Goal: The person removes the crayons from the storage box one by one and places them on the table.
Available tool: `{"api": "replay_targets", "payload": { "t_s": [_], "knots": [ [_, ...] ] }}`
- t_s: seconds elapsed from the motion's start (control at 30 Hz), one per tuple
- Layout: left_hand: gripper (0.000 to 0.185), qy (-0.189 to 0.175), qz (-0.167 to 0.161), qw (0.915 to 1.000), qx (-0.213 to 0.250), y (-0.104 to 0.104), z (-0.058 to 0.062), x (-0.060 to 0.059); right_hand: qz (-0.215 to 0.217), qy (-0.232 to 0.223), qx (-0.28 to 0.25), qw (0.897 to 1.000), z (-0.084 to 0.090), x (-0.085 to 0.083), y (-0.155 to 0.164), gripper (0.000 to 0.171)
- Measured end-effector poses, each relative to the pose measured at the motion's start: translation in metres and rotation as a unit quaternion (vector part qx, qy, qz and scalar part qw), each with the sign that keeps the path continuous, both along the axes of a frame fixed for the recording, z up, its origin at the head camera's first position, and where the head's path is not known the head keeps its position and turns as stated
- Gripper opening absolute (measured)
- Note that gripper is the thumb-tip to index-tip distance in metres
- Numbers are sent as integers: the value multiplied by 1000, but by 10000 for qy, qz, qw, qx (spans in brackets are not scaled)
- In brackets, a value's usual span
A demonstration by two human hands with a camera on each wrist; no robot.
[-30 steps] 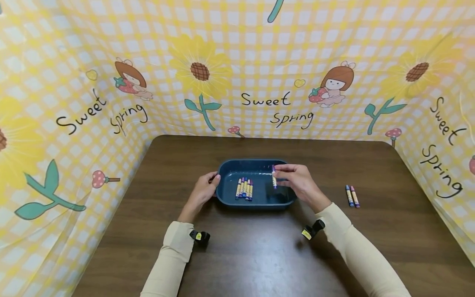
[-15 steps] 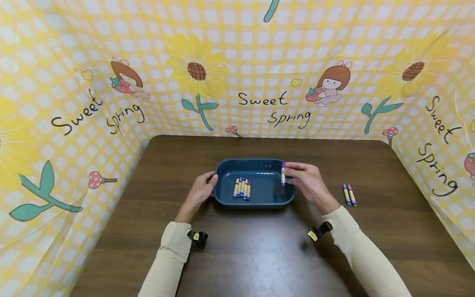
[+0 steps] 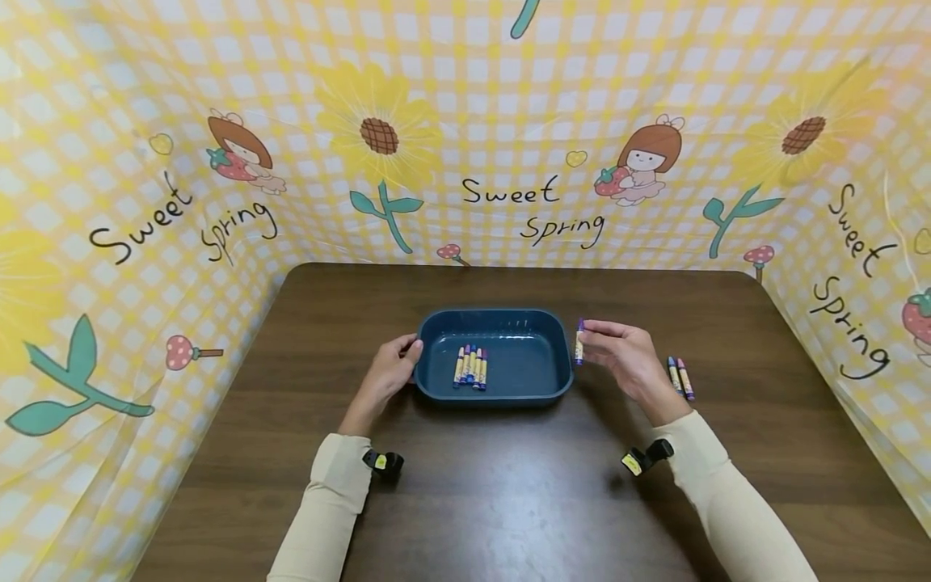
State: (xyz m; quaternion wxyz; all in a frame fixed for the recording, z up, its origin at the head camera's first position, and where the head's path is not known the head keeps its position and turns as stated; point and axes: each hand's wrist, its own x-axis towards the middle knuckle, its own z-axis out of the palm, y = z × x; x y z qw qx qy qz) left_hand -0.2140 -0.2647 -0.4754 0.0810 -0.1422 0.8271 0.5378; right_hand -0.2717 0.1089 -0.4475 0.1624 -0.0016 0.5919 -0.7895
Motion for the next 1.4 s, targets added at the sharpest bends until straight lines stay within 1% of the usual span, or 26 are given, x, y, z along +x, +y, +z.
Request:
{"api": "replay_targets", "payload": {
  "t_s": [0.13, 0.2, 0.43, 0.57, 0.77, 0.93, 1.2, 1.4],
  "knots": [
    [51, 10, 16, 10000, -21, 0, 0, 0, -94, 57, -187, 9998, -3, 1, 9, 22],
    [51, 14, -1, 10000, -35, 0, 0, 1, -129, 46, -217, 9997, -4, 1, 14, 22],
    [53, -50, -15, 10000, 40, 0, 1, 1, -259, -152, -72, 9995, -5, 4, 31, 17],
    [53, -74, -3, 10000, 63, 0, 1, 0, -319, -220, -77, 9992, -5, 6, 40, 16],
    [53, -84, 17, 10000, 49, 1, 1, -1, -413, -200, -94, 9989, -7, 7, 52, 17],
    [54, -120, 28, 9999, 27, 1, 1, 1, -462, -203, -119, 9987, -10, 8, 62, 20],
    [52, -34, 48, 10000, -19, 2, 0, 1, -555, -156, -200, 9981, -11, 10, 80, 22],
    [54, -109, 34, 9999, 27, 1, 1, 1, -607, -237, -140, 9978, -11, 12, 92, 23]
  ]
}}
